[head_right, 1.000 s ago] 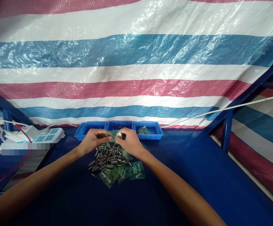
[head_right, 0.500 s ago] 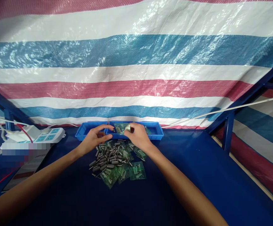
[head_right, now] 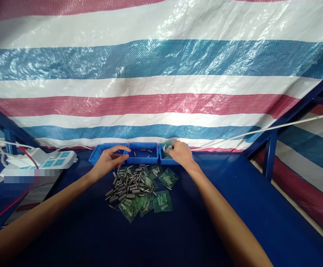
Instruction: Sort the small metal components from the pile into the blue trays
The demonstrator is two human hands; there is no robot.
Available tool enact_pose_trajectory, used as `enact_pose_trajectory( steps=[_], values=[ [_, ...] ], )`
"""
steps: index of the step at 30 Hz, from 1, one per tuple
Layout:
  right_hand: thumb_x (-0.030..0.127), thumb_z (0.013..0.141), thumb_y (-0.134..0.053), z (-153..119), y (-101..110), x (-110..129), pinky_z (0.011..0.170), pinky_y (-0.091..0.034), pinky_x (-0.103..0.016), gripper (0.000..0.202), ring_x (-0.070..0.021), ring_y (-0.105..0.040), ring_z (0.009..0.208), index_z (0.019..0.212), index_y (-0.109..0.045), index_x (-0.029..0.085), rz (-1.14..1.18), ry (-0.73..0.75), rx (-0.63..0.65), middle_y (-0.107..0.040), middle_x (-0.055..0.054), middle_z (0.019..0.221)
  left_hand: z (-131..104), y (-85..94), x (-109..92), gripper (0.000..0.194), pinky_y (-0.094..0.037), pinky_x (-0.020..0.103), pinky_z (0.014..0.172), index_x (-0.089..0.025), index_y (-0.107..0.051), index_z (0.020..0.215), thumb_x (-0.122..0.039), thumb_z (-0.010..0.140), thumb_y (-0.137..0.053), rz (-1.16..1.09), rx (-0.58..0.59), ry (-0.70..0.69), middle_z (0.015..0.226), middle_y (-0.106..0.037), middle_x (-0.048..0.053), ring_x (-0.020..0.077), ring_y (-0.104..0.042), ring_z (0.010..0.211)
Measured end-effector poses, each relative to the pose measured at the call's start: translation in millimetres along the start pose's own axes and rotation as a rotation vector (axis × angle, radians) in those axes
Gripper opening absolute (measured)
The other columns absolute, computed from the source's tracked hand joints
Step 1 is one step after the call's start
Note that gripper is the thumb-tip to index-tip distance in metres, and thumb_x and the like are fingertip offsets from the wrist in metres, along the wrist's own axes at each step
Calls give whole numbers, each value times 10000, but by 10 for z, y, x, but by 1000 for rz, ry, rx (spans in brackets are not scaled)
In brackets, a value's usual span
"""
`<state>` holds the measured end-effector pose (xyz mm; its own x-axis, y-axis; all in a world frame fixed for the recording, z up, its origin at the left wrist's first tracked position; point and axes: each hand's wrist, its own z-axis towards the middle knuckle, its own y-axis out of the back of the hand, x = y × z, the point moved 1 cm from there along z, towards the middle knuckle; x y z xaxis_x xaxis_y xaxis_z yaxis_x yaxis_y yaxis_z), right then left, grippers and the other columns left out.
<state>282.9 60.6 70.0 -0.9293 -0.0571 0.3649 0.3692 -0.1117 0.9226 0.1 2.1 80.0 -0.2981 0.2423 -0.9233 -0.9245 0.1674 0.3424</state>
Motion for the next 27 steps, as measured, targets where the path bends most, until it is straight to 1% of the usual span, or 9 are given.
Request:
enact_pose_trajectory(
  steps=[4, 8, 10, 11, 14, 16, 19, 22, 27],
  values=[
    [320, 759, -548, -7, -32, -1, 525, -317, -264, 217, -187, -568, 619, 611, -621, 181, -35, -9, 57, -604, -52, 613, -3, -1, 15, 297, -264, 178, 378, -167, -621, 1012, -367, 793, -645, -6, 9, 14, 456, -467, -54, 74, -416, 389],
    [308, 795, -551, -87, 52, 112, 620, -372, -284, 212, -239, -613, 819, 845, -687, 153, -163, 17, -104, -664, -129, 937, -6, 0, 41, 298, -250, 171, 376, -168, -622, 1019, -375, 804, -632, 0, 23, 19, 439, -459, -54, 72, -407, 383],
    [291, 822, -527, -146, 105, 193, 649, -390, -285, 209, -241, -617, 845, 873, -686, 165, -190, 48, -113, -669, -119, 943, -6, 2, 51, 292, -258, 166, 384, -173, -621, 1021, -373, 809, -628, 5, 26, 17, 444, -462, -54, 70, -406, 389],
    [274, 827, -519, -178, 124, 232, 654, -396, -283, 199, -238, -621, 838, 833, -688, 170, -211, 64, -74, -675, -109, 888, -6, 2, 56, 289, -262, 164, 387, -174, -621, 1022, -373, 812, -625, 7, 27, 18, 445, -463, -53, 70, -407, 393],
    [272, 810, -549, -285, 136, 325, 634, -406, -281, 191, -239, -632, 779, 734, -682, 158, -278, 138, 151, -664, -104, 768, -1, 1, 71, 284, -272, 163, 398, -171, -622, 1014, -376, 818, -615, 6, 36, 24, 444, -460, -53, 71, -412, 400],
    [274, 781, -601, -361, 122, 369, 612, -409, -278, 155, -243, -637, 752, 748, -680, 144, -306, 211, 300, -654, -107, 746, 4, 0, 79, 281, -281, 165, 406, -166, -626, 1002, -378, 818, -614, 5, 41, 21, 443, -459, -52, 73, -418, 403],
    [253, 757, -648, -454, 108, 412, 584, -417, -275, 139, -244, -640, 717, 775, -675, 118, -329, 253, 461, -635, -110, 715, 10, -3, 85, 274, -288, 168, 415, -165, -629, 988, -379, 819, -613, 13, 41, 14, 446, -464, -49, 75, -423, 407],
    [256, 738, -681, -503, 109, 434, 555, -431, -278, 158, -231, -638, 656, 787, -667, 106, -292, 218, 563, -618, -99, 704, 12, -7, 85, 258, -297, 171, 423, -164, -634, 970, -374, 821, -613, 11, 38, 7, 446, -462, -49, 76, -424, 410],
    [272, 716, -708, -515, 94, 436, 482, -437, -286, 212, -183, -607, 507, 810, -650, 92, -250, 158, 610, -614, -109, 787, 8, -17, 79, 251, -286, 170, 413, -163, -636, 963, -367, 819, -616, -3, 43, 9, 442, -464, -52, 73, -421, 400]
  ],
)
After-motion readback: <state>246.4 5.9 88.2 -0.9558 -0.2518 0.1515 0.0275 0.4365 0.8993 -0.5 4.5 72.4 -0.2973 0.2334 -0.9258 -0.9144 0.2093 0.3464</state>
